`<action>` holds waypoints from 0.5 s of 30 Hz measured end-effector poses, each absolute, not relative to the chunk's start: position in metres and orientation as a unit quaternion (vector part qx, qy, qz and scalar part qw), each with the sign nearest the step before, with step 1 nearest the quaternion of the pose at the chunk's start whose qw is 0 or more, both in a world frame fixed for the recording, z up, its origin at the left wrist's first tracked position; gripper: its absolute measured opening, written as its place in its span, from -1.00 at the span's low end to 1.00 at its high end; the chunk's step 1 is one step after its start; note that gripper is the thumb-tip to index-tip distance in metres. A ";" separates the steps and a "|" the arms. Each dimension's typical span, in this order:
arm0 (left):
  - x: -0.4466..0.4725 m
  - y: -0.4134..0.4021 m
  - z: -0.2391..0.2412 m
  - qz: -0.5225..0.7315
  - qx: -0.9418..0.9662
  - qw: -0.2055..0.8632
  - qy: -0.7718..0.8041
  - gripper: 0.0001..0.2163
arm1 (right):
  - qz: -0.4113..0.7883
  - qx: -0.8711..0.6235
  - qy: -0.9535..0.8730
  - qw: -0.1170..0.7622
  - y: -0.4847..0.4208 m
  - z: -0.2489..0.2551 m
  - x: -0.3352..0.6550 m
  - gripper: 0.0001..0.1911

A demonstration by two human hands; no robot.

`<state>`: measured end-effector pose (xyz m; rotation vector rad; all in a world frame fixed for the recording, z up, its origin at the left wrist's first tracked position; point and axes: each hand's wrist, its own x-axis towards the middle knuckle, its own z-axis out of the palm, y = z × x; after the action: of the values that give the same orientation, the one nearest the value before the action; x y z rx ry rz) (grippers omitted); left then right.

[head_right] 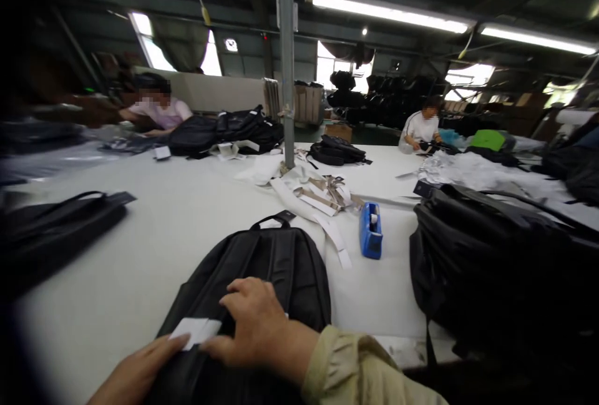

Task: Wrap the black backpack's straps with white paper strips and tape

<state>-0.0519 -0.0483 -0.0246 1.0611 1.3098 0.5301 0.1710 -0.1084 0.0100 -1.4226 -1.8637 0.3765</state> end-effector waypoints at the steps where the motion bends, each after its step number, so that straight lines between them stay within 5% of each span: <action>1: -0.052 -0.050 -0.023 0.235 0.442 0.655 0.566 -0.60 | 0.156 -0.556 -0.736 0.353 -0.105 0.006 0.154 -0.36; 6: -0.046 -0.051 -0.032 0.262 0.435 0.657 0.557 -0.69 | 0.207 -0.601 -0.715 0.291 -0.087 -0.008 0.125 -0.46; 15: -0.044 -0.054 -0.035 0.265 0.432 0.657 0.558 -0.61 | 0.175 -0.512 -0.775 0.326 -0.064 -0.020 0.144 -0.65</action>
<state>-0.0445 -0.0536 -0.0348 0.9775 1.2647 0.5993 0.1436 -0.0642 -0.0203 -1.3422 -2.0322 0.4577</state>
